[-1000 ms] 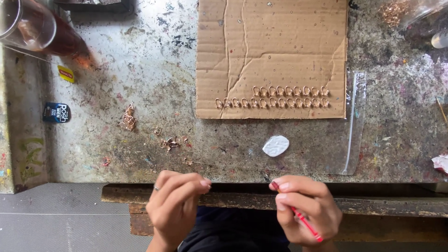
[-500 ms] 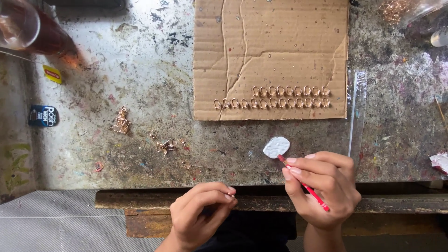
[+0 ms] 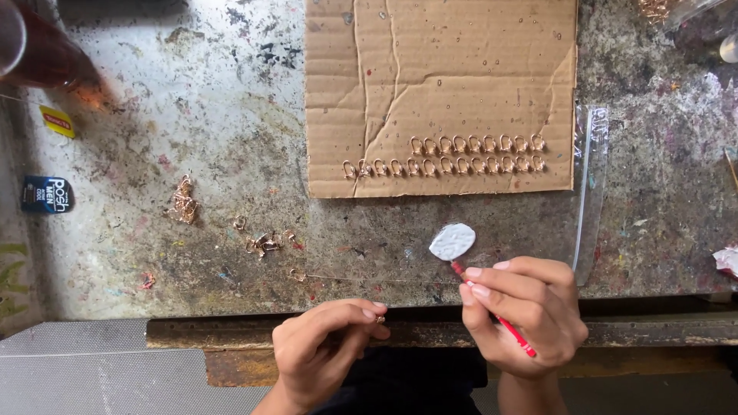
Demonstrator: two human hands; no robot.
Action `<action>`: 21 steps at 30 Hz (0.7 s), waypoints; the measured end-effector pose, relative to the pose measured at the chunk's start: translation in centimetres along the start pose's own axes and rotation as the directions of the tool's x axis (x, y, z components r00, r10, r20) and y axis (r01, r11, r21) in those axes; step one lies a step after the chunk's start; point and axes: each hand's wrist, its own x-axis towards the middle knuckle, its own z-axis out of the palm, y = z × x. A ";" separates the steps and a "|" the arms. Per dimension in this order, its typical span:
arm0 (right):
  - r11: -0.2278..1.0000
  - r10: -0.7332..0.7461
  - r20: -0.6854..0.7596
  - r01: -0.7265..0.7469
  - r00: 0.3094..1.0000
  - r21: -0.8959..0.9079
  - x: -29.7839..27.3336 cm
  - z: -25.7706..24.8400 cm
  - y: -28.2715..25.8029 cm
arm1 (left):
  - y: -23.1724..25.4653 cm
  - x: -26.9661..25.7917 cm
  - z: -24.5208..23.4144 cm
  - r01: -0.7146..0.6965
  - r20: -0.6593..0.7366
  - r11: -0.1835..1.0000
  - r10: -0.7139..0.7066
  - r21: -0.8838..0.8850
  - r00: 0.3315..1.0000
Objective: Applying white paint to small jewelry components using a fine-tipped brush and organizing them on cardboard.
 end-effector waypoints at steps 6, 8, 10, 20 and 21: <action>1.000 0.005 -0.004 -0.005 1.000 -0.016 -0.3 0.1 0.0 | -0.5 -0.3 -0.1 -0.029 -0.001 0.997 0.029 -0.071 1.000; 1.000 0.006 -0.014 -0.006 1.000 -0.007 -0.6 0.1 0.2 | -0.6 -0.2 -0.1 -0.029 -0.002 0.996 0.029 -0.081 1.000; 1.000 0.007 -0.024 -0.007 1.000 0.000 -0.8 0.2 0.2 | -0.7 -0.4 0.1 -0.030 -0.001 0.995 0.030 -0.092 1.000; 1.000 -0.001 -0.022 0.001 1.000 -0.020 -0.8 0.3 0.4 | -0.6 -0.6 0.4 0.107 -0.026 0.992 -0.109 -0.067 0.994; 1.000 0.002 -0.028 -0.003 1.000 -0.023 -0.7 0.3 0.4 | -0.6 -0.7 0.4 0.109 -0.033 0.992 -0.111 -0.065 0.993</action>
